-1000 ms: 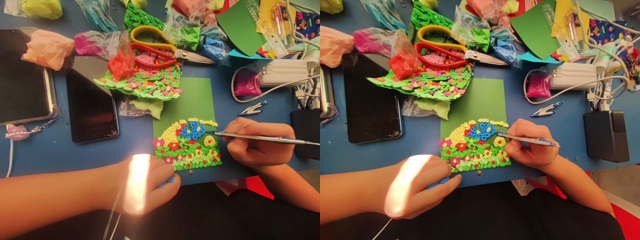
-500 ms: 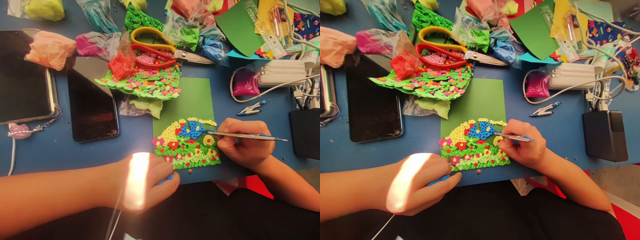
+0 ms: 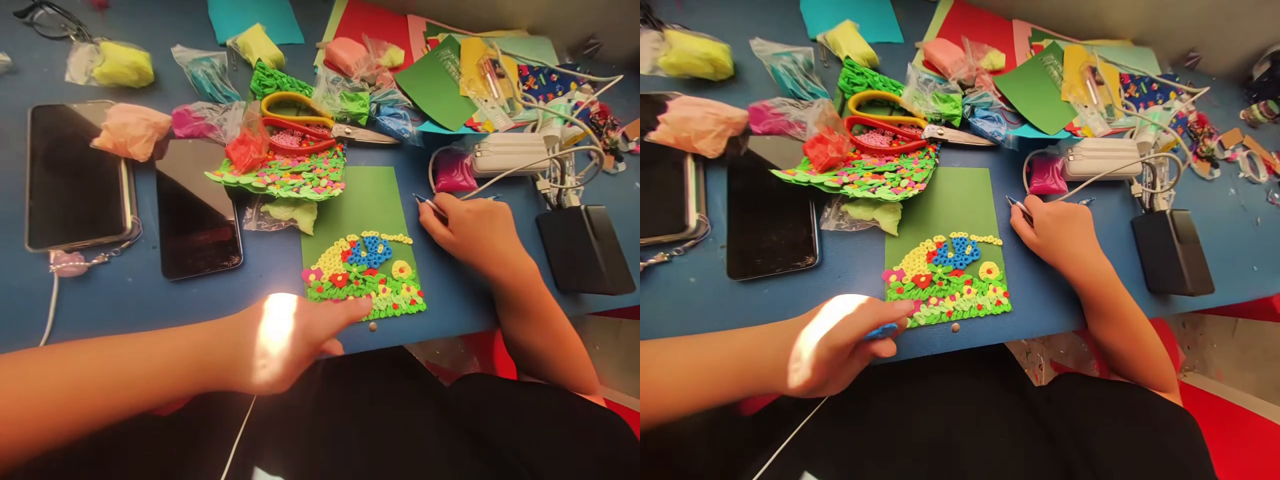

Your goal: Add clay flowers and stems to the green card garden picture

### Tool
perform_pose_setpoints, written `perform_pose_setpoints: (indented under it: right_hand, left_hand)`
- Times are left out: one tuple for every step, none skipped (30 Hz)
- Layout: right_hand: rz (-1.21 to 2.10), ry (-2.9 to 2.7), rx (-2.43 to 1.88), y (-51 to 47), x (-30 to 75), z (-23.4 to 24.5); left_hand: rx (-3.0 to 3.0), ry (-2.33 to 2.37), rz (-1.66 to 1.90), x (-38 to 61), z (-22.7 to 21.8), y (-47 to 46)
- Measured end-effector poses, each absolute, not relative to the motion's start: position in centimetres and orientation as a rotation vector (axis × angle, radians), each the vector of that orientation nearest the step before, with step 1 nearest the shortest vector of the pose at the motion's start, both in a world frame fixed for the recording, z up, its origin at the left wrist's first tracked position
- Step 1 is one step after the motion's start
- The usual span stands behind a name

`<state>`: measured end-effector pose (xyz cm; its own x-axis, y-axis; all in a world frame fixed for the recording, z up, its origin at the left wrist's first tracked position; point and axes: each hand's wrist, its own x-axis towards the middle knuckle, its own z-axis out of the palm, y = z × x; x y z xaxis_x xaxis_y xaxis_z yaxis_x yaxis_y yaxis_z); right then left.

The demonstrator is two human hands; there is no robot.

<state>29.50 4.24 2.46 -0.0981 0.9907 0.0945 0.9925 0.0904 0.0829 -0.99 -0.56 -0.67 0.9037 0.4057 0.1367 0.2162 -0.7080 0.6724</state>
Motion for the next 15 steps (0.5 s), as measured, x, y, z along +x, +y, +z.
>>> perform_pose_setpoints:
  right_hand:
    - [-0.331, -2.383, -2.127, 4.0, 29.4, 2.5]
    - [-0.485, -2.435, -2.095, 3.7, 29.3, 2.6]
    - [-0.635, -2.459, -1.996, 3.1, 29.1, 2.9]
    - [-0.762, -2.468, -1.846, 2.3, 28.8, 3.3]
    - [-0.854, -2.461, -1.657, 1.3, 28.2, 3.8]
    - [-0.887, -2.461, -1.462, 0.1, 27.4, 4.2]
    - [-0.822, -2.453, -1.273, -1.2, 26.3, 4.6]
    - [-0.721, -2.426, -1.101, -2.6, 25.1, 4.8]
    - [-0.606, -2.43, -0.995, -3.9, 23.8, 4.8]
    - [-0.534, -2.442, -0.899, -5.0, 22.4, 4.7]
    - [-0.519, -2.407, -0.816, -5.9, 21.2, 4.5]
    - [-0.529, -2.325, -0.807, -6.5, 20.3, 4.2]
    - [-0.537, -2.252, -0.816, -6.8, 19.5, 3.9]
    - [-0.506, -2.271, -0.799, -7.0, 19.1, 3.6]
    - [-0.459, -2.32, -0.812, -7.0, 18.9, 3.4]
  left_hand:
    - [2.308, 0.477, 0.364, -1.0, -0.7, -0.6]
    - [2.259, 0.489, 0.392, -1.0, -0.6, -0.7]
    - [2.234, 0.481, 0.426, -1.0, -0.5, -0.8]
    - [2.228, 0.478, 0.439, -1.0, -0.2, -0.8]
    - [2.232, 0.475, 0.446, -1.0, 0.1, -0.9]
    - [2.236, 0.484, 0.446, -1.0, 0.4, -1.0]
    - [2.235, 0.498, 0.438, -1.0, 0.7, -1.1]
    - [2.227, 0.507, 0.435, -1.0, 1.0, -1.2]
    - [2.213, 0.504, 0.448, -1.0, 1.2, -1.3]
    - [2.193, 0.487, 0.471, -0.9, 1.4, -1.4]
    - [2.17, 0.458, 0.491, -0.9, 1.5, -1.5]
    - [2.149, 0.427, 0.506, -0.9, 1.5, -1.6]
    - [2.132, 0.398, 0.511, -0.8, 1.5, -1.7]
    - [2.119, 0.374, 0.506, -0.8, 1.5, -1.7]
    - [2.11, 0.357, 0.497, -0.8, 1.4, -1.8]
